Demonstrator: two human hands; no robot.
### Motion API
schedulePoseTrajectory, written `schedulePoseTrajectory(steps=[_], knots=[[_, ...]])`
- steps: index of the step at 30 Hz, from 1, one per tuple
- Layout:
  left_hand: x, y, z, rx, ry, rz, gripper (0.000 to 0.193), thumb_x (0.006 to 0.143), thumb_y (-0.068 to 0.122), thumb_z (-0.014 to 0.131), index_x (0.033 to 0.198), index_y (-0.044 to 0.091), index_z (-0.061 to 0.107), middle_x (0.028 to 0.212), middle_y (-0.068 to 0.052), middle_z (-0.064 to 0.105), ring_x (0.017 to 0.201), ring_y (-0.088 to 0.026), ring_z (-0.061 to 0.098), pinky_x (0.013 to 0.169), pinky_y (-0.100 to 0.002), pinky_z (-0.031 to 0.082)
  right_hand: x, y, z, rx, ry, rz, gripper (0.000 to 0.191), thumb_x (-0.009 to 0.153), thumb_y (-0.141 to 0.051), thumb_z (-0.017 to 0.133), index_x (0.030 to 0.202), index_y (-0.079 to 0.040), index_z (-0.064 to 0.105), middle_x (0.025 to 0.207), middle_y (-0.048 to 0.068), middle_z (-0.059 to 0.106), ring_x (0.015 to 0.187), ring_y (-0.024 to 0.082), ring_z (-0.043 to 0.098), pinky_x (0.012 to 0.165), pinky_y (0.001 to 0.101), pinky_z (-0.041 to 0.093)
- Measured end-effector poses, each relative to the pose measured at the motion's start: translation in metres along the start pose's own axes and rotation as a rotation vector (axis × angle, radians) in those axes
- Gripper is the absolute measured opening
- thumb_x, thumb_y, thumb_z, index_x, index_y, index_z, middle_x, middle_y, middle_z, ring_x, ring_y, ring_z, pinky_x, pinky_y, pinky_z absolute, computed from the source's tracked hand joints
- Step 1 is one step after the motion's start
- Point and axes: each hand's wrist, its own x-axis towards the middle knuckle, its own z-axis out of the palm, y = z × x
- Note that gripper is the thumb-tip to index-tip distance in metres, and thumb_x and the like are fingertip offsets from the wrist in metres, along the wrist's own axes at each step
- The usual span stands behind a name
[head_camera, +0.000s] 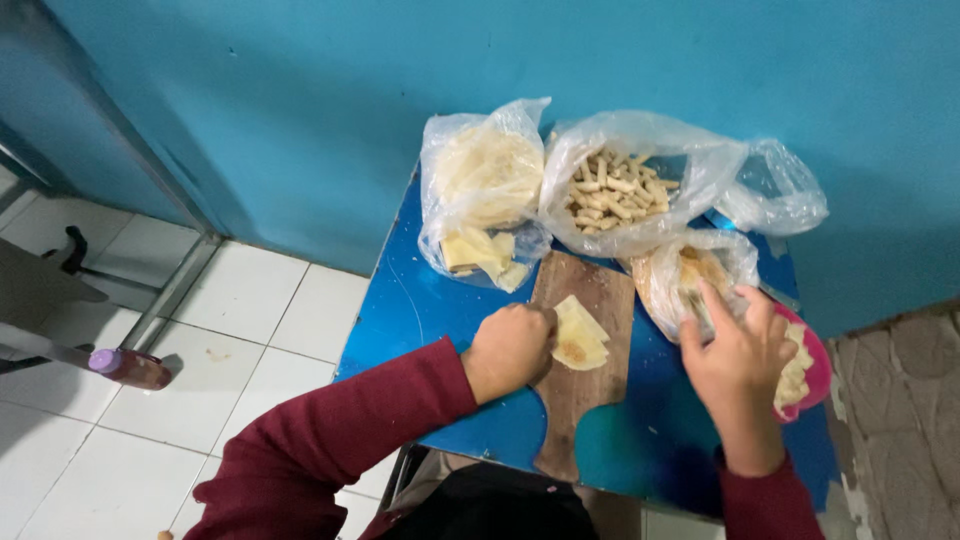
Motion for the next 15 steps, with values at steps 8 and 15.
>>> schedulePoseTrajectory(steps=[8,15], knots=[[-0.004,0.010,-0.011,-0.072,0.193,0.243,0.011,0.080,0.013,0.067,0.083,0.003,0.066,0.087,-0.022,0.065,0.084,-0.042,0.063,0.074,-0.048,0.053,-0.028,-0.045,0.006,0.510,-0.342,0.015,0.010,0.080,-0.016,0.079,0.089,-0.014,0.075,0.087,0.006,0.072,0.084,0.032,0.065,0.072,0.0426,0.049],[-0.005,0.014,-0.006,-0.130,0.090,0.209,0.007,0.087,0.011,0.065,0.091,0.005,0.065,0.087,-0.016,0.067,0.087,-0.038,0.067,0.076,-0.048,0.054,-0.042,-0.050,0.024,0.675,-0.371,0.100,0.015,0.078,-0.016,0.080,0.089,-0.009,0.072,0.084,0.010,0.070,0.080,0.034,0.065,0.072,0.0421,0.052]])
